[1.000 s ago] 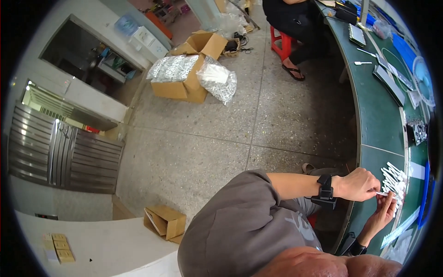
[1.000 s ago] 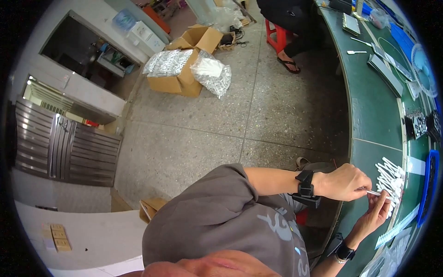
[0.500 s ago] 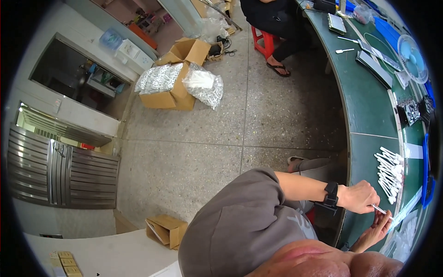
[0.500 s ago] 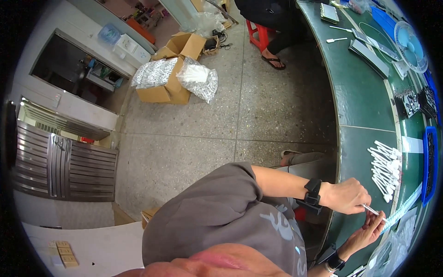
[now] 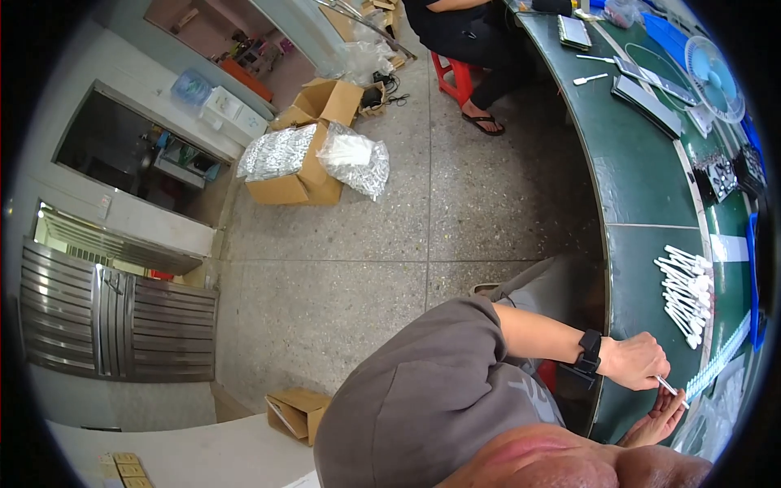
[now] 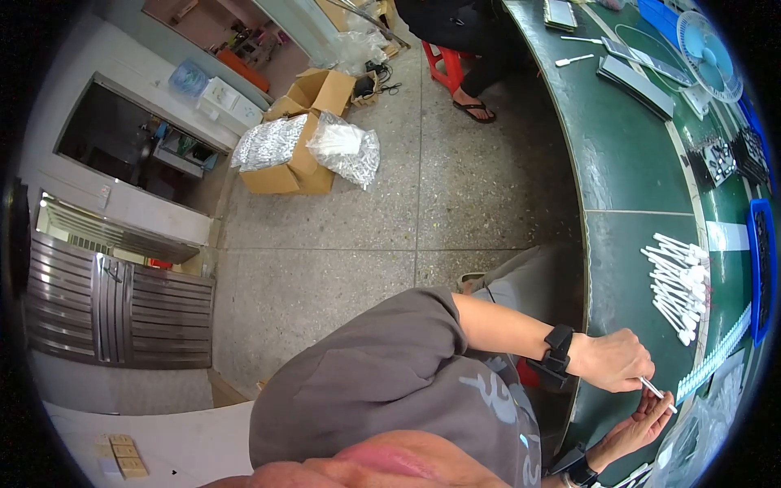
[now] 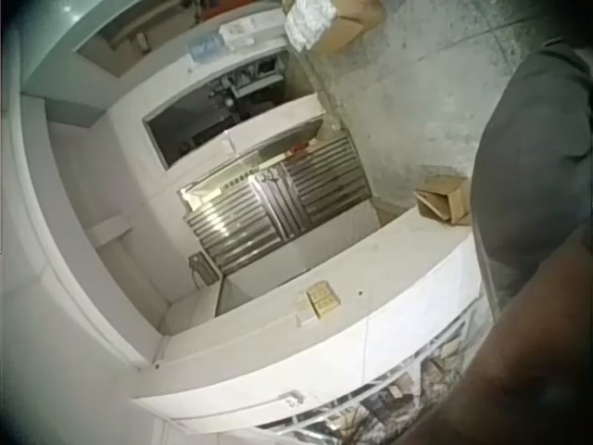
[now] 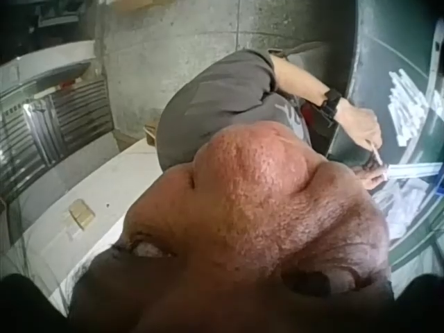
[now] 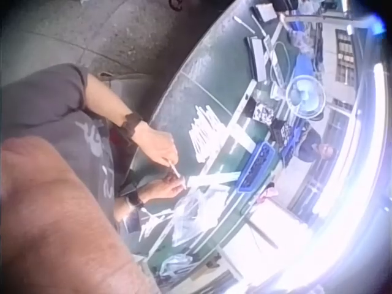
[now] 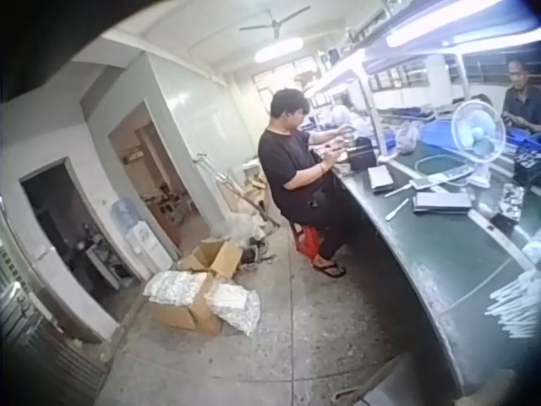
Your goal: Assembling small plastic and wire components for an electronic device at a factory workstation.
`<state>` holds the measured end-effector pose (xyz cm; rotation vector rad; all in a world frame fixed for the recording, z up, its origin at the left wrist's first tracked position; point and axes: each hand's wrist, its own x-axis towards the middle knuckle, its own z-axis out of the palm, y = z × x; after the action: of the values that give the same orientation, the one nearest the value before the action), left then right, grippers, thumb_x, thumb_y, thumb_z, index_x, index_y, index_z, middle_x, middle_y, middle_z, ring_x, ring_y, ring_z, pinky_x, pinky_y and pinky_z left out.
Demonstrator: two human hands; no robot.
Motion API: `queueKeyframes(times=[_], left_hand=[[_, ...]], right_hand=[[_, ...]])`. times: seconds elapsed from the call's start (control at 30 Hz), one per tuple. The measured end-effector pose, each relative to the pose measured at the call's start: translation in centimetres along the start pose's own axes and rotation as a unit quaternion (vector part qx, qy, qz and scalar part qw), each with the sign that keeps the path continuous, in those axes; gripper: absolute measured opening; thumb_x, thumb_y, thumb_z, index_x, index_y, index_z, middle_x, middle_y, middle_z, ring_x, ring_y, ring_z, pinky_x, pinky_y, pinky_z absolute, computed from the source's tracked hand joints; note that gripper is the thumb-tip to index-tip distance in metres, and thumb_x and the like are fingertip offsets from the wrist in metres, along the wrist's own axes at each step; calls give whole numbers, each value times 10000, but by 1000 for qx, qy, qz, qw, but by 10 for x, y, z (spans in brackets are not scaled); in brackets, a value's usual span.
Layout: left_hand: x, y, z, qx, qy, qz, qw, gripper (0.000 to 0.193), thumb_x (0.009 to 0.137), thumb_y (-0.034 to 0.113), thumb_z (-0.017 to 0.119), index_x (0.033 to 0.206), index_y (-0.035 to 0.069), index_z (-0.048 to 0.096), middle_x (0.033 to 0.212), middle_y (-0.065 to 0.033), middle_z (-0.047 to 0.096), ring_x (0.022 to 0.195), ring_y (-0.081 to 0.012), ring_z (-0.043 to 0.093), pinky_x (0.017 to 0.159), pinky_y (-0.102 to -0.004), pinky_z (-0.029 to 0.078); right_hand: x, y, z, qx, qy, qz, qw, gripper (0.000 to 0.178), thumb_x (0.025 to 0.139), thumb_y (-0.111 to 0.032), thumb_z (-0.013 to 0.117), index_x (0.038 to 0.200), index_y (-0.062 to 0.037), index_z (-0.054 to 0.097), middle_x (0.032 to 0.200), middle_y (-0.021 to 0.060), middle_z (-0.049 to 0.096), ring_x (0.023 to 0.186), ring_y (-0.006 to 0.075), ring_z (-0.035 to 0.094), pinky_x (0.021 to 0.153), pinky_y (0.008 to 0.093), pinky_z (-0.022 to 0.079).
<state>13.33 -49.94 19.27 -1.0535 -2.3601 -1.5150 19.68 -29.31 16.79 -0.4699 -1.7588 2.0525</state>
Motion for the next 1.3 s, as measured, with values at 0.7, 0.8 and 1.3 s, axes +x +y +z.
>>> queueKeyframes(times=[0.7, 0.8, 1.3], left_hand=[[22, 4, -40, -169, -22, -416, 893, 212, 960, 117, 641, 1088, -37, 712, 901, -57, 730, 808, -80, 656, 735, -223, 520], [50, -15, 8, -190, -98, -420, 882, 209, 953, 112, 648, 1086, -36, 714, 917, -65, 734, 824, -86, 664, 750, -221, 524], [170, -98, 290, -149, -401, -299, 853, 176, 939, 74, 642, 1055, -52, 688, 935, -90, 740, 857, -125, 701, 775, -247, 551]], right_hand=[[67, 50, 81, 248, -338, 37, 907, 212, 1004, -188, 600, 1094, 3, 604, 924, 60, 639, 797, 139, 670, 744, 283, 571], [84, 63, 29, 230, -285, 38, 930, 210, 1004, -183, 599, 1089, 8, 603, 926, 57, 636, 799, 139, 669, 746, 280, 570], [175, 135, -211, 111, -38, 37, 992, 167, 1002, -130, 594, 1062, 26, 599, 954, 54, 625, 810, 118, 654, 744, 256, 557]])
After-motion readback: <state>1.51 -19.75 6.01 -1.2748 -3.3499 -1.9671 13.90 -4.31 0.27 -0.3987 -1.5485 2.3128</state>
